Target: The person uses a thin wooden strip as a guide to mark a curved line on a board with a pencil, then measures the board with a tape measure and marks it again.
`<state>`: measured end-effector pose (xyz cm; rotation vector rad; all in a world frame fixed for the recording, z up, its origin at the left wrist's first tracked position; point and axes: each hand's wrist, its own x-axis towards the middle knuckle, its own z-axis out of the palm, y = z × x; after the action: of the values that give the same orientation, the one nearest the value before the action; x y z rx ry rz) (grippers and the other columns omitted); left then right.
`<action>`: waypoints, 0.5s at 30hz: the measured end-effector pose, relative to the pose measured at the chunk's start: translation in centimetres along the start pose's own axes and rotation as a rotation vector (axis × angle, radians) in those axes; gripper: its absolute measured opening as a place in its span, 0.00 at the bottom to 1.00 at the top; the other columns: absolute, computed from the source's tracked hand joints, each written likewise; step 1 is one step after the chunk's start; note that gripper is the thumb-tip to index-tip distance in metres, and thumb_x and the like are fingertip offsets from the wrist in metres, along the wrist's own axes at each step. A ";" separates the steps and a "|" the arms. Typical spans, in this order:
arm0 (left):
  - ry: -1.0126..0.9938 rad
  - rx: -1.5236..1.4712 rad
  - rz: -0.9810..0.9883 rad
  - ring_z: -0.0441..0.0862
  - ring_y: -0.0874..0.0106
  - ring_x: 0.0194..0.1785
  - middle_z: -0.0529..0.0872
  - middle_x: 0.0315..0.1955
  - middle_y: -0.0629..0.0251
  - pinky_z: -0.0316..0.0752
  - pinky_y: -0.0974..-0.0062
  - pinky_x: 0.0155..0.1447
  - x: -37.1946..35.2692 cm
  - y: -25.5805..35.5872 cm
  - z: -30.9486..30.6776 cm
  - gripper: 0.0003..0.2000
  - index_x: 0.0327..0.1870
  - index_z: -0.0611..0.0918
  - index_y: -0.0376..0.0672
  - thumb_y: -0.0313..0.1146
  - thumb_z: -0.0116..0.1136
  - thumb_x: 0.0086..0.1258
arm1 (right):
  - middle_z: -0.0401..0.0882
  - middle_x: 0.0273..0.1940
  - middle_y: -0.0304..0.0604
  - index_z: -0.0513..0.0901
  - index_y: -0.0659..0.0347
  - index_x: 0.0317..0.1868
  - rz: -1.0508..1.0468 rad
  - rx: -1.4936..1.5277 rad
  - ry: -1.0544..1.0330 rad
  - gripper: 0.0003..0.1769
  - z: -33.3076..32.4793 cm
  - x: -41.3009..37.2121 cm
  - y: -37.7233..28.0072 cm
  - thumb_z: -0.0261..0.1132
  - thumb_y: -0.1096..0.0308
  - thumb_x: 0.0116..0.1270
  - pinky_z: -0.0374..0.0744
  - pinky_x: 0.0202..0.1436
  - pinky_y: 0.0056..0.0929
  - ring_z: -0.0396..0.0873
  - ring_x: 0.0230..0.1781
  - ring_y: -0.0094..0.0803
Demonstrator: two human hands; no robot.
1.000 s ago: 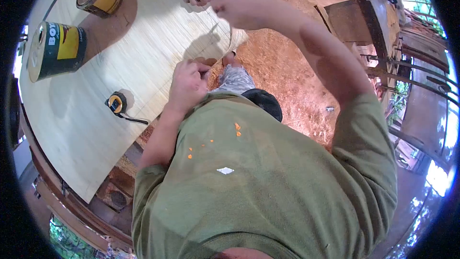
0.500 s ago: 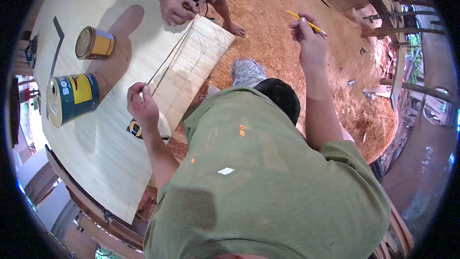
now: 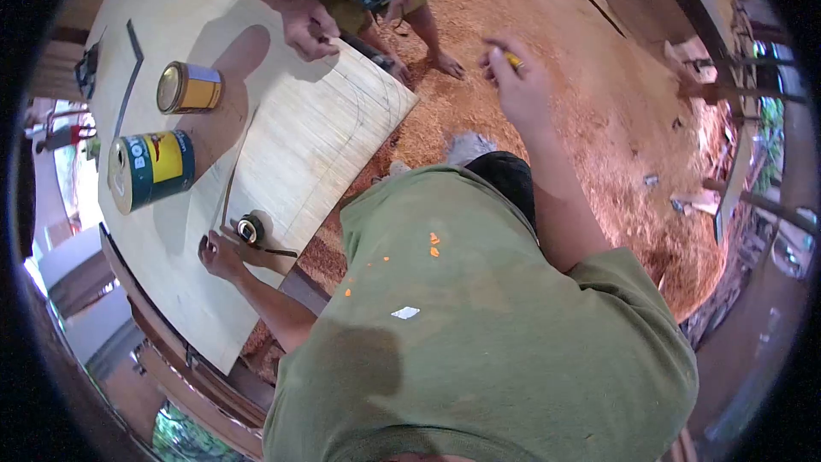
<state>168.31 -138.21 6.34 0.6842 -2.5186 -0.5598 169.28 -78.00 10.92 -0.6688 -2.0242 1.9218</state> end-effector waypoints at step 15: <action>-0.063 0.542 -0.773 0.63 0.55 0.79 0.67 0.76 0.50 0.56 0.44 0.79 -5.8 -1.0 -2.3 0.40 0.62 0.83 0.29 0.62 0.33 0.80 | 0.86 0.42 0.58 0.83 0.61 0.51 0.036 -0.826 -0.819 0.14 -4.3 1.2 2.1 0.61 0.62 0.74 0.81 0.50 0.51 0.84 0.45 0.57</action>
<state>174.29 -136.37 5.83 1.8945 -2.4032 -0.1119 170.69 -73.64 9.04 -0.0031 -3.3799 1.4160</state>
